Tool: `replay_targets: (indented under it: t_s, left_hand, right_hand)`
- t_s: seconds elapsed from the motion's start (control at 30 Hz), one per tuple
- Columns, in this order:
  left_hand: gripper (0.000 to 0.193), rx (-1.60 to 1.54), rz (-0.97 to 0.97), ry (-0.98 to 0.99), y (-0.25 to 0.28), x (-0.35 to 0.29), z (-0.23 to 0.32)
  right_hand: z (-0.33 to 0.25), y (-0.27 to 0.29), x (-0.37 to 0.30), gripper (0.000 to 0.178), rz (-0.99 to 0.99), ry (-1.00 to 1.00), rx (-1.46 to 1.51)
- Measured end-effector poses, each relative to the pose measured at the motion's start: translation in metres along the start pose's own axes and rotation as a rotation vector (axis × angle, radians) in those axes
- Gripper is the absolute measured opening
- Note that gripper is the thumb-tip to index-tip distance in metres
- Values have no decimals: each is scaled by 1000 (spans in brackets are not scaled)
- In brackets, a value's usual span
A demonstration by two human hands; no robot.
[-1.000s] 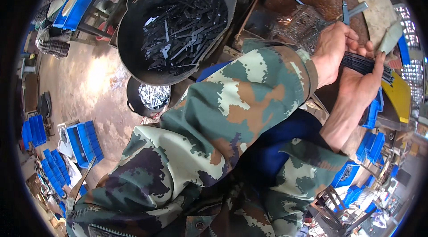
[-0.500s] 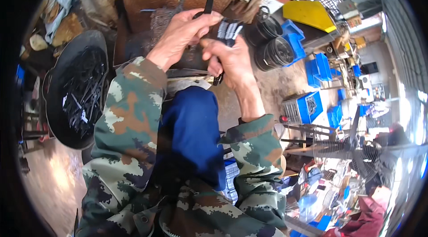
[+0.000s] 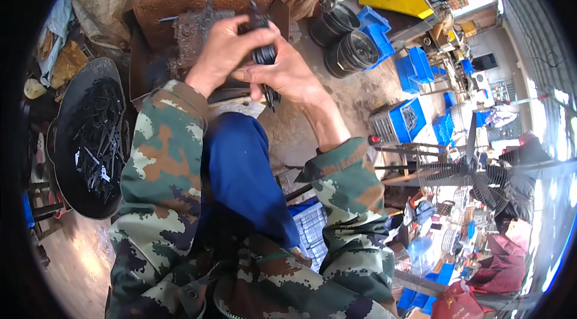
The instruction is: Assembling small metal components using a jig and manual tools on a workbench.
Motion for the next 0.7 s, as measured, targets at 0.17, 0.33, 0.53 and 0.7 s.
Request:
replay_targets:
  t_s: [0.17,0.33,0.53,0.7]
  left_hand:
    - [31,-204,196,9,16,-2,8]
    - [19,-183,224,40,0,-3,11]
    - [20,-43,15,133,-40,-13,5]
    - [30,88,12,143,-21,2,-2]
  right_hand:
    - [4,14,-16,31,-1,-149,-69]
    - [-6,22,-32,23,41,-19,-242]
    - [-19,54,-89,18,128,-42,-290]
    - [-46,80,-177,25,239,-324,-665]
Point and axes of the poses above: each hand's wrist, its own x-axis towards the middle knuckle, its own y-axis out of the back of the hand, z = x × y, the point moved 1 cm from there along x, towards the middle knuckle, and after that the axes turned 14 degrees about y, right-handed, at the moved point
